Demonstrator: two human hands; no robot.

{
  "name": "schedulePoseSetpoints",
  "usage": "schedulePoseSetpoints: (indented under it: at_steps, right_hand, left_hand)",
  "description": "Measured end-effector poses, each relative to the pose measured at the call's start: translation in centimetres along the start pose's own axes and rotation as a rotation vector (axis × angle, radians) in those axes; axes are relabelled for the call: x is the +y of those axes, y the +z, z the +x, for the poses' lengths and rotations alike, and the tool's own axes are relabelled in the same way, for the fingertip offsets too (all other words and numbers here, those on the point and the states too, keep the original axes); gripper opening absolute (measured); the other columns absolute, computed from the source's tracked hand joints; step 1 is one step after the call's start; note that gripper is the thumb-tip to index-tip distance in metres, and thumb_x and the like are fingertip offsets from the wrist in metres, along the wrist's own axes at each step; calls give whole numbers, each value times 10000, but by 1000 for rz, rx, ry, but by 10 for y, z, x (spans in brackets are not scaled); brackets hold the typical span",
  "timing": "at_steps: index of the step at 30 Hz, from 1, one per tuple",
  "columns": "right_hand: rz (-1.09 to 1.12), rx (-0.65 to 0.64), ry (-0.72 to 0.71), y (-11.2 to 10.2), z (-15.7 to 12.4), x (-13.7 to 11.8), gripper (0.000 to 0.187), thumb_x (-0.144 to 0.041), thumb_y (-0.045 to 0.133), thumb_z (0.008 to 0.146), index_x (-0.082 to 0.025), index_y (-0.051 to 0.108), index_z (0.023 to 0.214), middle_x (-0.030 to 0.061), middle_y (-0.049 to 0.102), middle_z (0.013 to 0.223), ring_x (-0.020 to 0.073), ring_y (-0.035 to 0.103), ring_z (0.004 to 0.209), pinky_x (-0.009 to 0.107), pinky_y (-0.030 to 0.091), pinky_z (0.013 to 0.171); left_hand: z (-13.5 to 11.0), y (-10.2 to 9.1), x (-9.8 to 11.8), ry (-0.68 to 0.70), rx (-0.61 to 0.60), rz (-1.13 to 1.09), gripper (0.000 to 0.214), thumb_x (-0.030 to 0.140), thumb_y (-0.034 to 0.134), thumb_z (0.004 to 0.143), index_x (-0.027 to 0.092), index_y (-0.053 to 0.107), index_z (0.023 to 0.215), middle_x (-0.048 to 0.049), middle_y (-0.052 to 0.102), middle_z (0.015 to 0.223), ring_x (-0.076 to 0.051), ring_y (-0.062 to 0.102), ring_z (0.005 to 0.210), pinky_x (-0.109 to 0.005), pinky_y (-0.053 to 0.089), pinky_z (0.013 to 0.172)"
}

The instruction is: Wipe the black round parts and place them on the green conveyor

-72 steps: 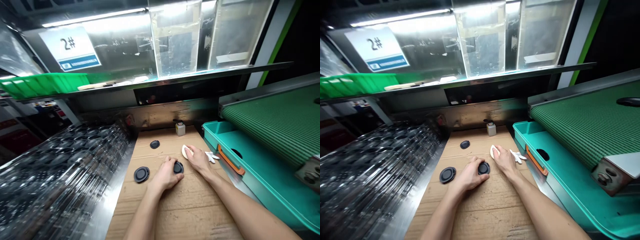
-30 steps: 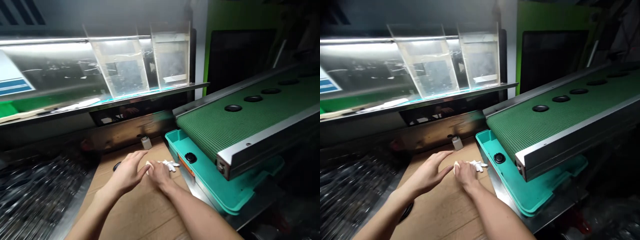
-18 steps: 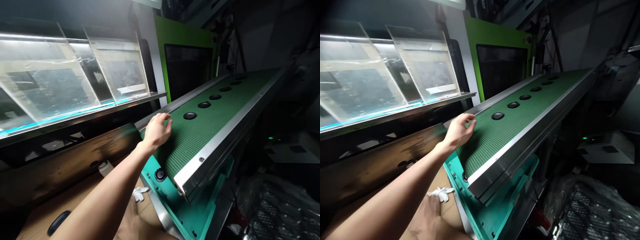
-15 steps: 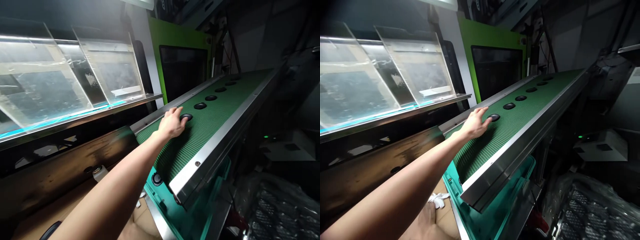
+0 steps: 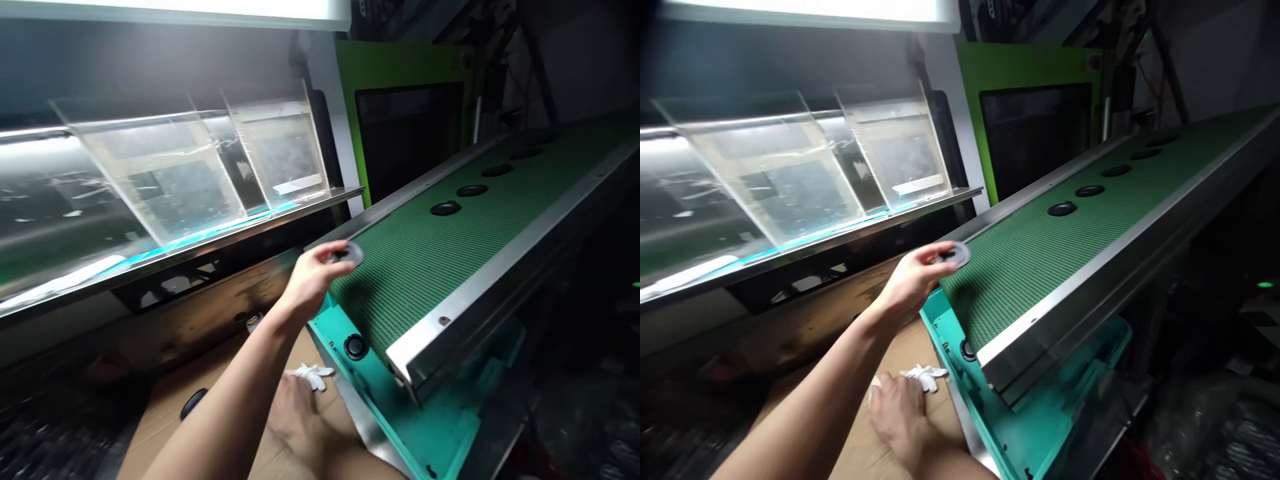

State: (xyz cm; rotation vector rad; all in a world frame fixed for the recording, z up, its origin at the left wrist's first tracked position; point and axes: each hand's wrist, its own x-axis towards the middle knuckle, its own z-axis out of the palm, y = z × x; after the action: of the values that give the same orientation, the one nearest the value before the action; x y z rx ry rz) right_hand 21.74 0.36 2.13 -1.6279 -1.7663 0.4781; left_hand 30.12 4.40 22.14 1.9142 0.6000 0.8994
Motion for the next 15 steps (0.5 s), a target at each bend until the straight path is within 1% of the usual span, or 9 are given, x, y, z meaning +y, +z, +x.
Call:
schedulePoseSetpoints:
  at_steps: [1,2,4,6,8,9,11,13,15]
  right_hand:
    - [-10,31,14,5,1,-1,287,-346,403,926,-192,643,964,108,683,861,276,657,820,401,491,719]
    - [-24,60,27,9,2,-1,289,-355,395,920,-211,643,957,97,690,849,277,661,812,391,485,713]
    - [-50,93,40,15,3,2,294,-378,393,913,-236,644,965,78,699,833,268,668,804,361,474,713]
    - [-65,92,43,19,3,5,324,-406,380,918,-242,647,1002,81,704,837,257,671,811,335,462,721]
    - [-53,103,30,21,2,7,359,-432,362,930,-253,639,1071,83,709,870,245,671,842,317,454,742]
    - [-35,119,24,21,1,8,376,-439,354,936,-255,623,1121,85,711,895,241,669,863,315,453,758]
    - [22,167,13,19,1,9,420,-455,347,941,-244,567,1230,93,707,958,240,660,909,322,454,793]
    - [118,233,-7,17,0,6,475,-479,359,937,-226,499,1315,103,690,1041,242,645,964,331,458,823]
    - [253,264,-45,17,-4,-1,513,-500,388,926,-218,467,1347,93,680,1068,227,641,964,313,473,812]
  left_hand:
    - [-33,-23,-6,-89,-1,-118,489,230,688,729,191,599,1208,-77,655,1168,-212,615,1056,-346,483,925]
    - [-67,-45,-15,-174,64,-212,440,229,678,740,202,617,1175,-75,657,1164,-206,625,1032,-330,499,891]
    - [-134,-82,-43,-310,291,-328,405,240,706,730,226,624,1127,-56,674,1110,-166,652,904,-269,523,765]
    - [-193,-105,-78,-413,462,-383,494,225,746,700,249,581,1165,-29,693,990,-113,642,753,-217,504,654]
    - [-236,-115,-115,-484,619,-411,499,209,776,658,220,594,1123,-23,695,907,-94,620,674,-183,462,562]
    - [-252,-117,-131,-512,678,-430,452,206,786,640,191,622,1061,-32,694,885,-98,618,664,-183,452,544]
    - [-271,-118,-154,-533,732,-491,338,223,784,644,151,661,951,-56,694,881,-115,626,697,-193,461,570]
    - [-279,-117,-165,-498,730,-548,281,260,762,688,139,678,926,-69,694,908,-123,632,750,-199,469,618]
    - [-282,-116,-168,-436,728,-580,288,296,734,730,139,681,966,-69,692,923,-118,625,759,-191,452,614]
